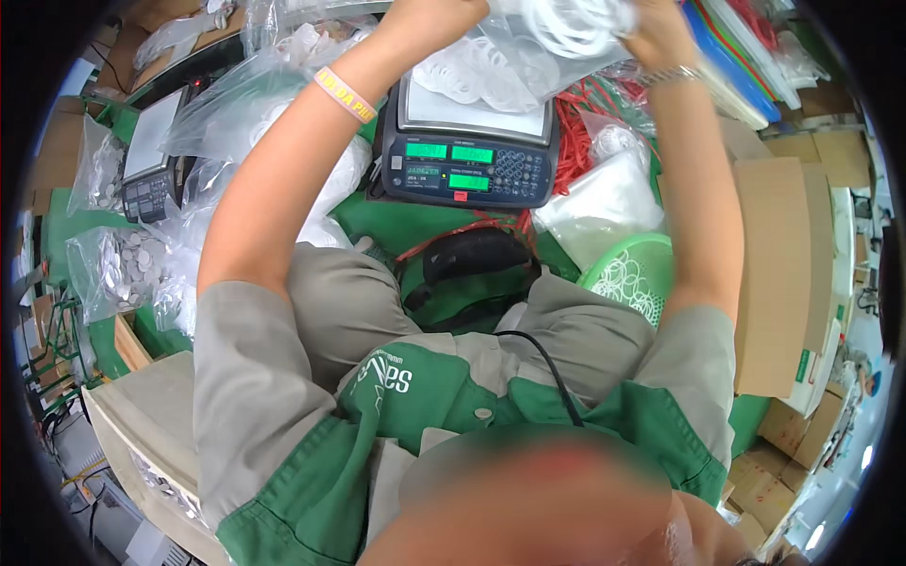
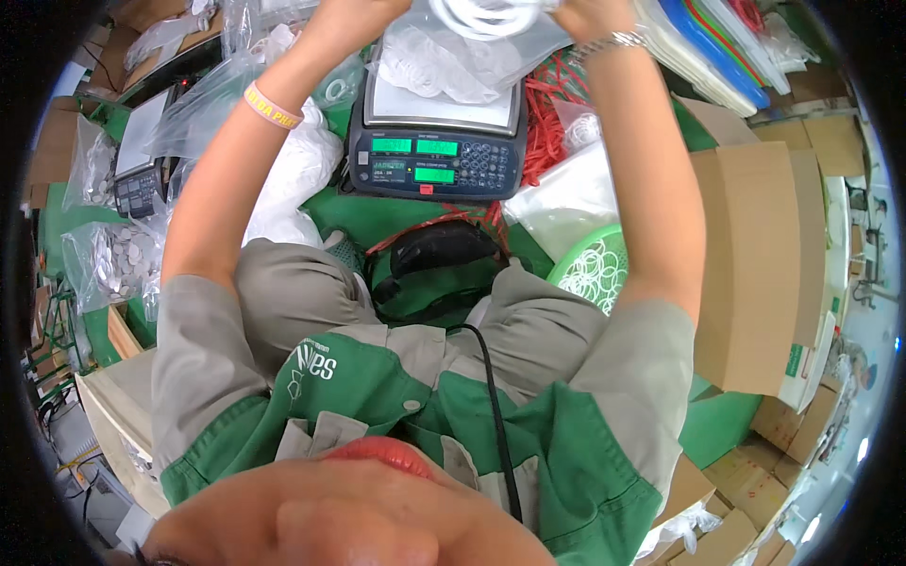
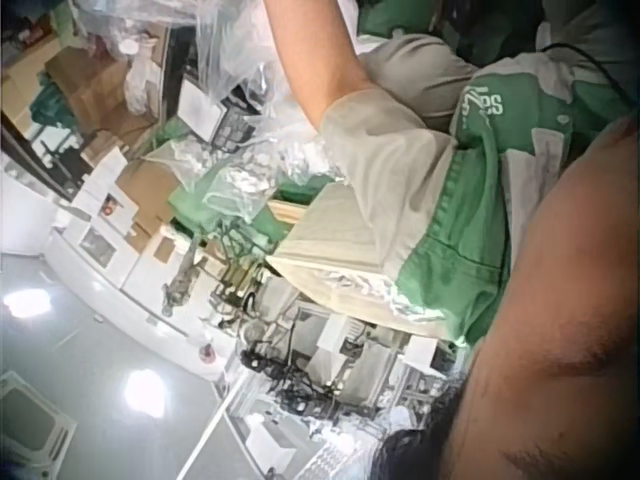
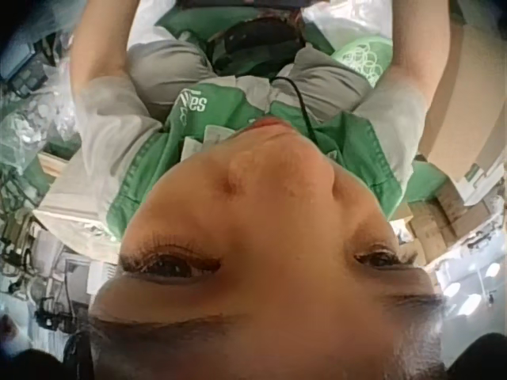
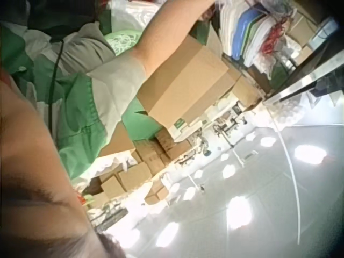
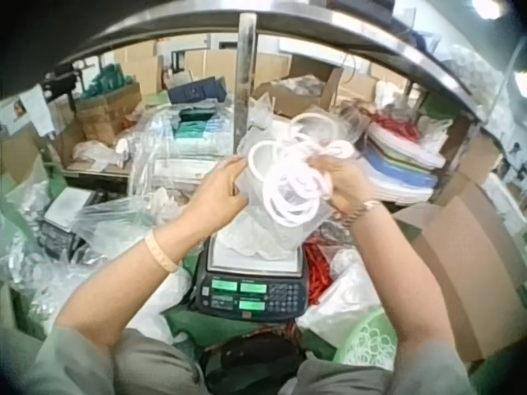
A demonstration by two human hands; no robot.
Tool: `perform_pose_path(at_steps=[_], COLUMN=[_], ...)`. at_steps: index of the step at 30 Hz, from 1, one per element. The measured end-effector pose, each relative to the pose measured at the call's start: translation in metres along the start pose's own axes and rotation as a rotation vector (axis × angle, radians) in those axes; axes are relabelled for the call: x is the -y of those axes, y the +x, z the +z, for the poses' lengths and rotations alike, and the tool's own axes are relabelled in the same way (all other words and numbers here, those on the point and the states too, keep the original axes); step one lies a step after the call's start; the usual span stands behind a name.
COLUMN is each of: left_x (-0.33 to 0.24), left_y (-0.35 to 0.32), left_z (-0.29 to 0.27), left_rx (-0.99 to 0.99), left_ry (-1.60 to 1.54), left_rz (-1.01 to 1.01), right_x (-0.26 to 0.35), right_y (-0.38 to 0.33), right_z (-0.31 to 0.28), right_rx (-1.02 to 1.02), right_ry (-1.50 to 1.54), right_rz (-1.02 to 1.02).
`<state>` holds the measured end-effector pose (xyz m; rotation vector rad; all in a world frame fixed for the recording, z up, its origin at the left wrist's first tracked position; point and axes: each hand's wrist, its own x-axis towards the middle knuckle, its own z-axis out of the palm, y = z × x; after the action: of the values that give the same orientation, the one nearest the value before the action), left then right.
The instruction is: Weighing white rubber rings on a digital scale and placing them into plastic bags for packaging.
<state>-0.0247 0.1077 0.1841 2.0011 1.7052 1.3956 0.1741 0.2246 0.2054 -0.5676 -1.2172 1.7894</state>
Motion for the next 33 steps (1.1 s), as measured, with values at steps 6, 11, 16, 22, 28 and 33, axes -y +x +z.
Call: perform_pose_path(at_steps=[6,11,16,22,28,33], left_x=[0.021,0.025,0.012,0.007,-0.008,-0.016], left_y=[0.0,-0.002,-0.009,-0.022,-0.036,-0.039], left_z=[-0.01,-0.012,-0.021,-0.04,-0.051,-0.051], left_rx=[-0.003,0.003,0.058,-0.072,-0.11,-0.065], left_ry=[0.086,-0.047,-0.155,0.107,-0.279,-0.215], left_rz=[0.035,-0.015,0.067,0.212,-0.035,-0.025], right_x=[-0.067,-0.038,-0.007,0.023,0.034,0.05], right_y=[0.084,0.077,0.038,-0.029,-0.057,-0.082], right_z=[-0.007,0.008,0.022,0.021,-0.01,0.003], right_rx=[-0.004,-0.105,-0.079,-0.128,-0.033,0.045], right_ry=[-1.108,-1.276,-0.576,-0.037,0.362,0.132], right_rz=[-0.361,-0.168,-0.108,-0.171,-0.186,-0.308])
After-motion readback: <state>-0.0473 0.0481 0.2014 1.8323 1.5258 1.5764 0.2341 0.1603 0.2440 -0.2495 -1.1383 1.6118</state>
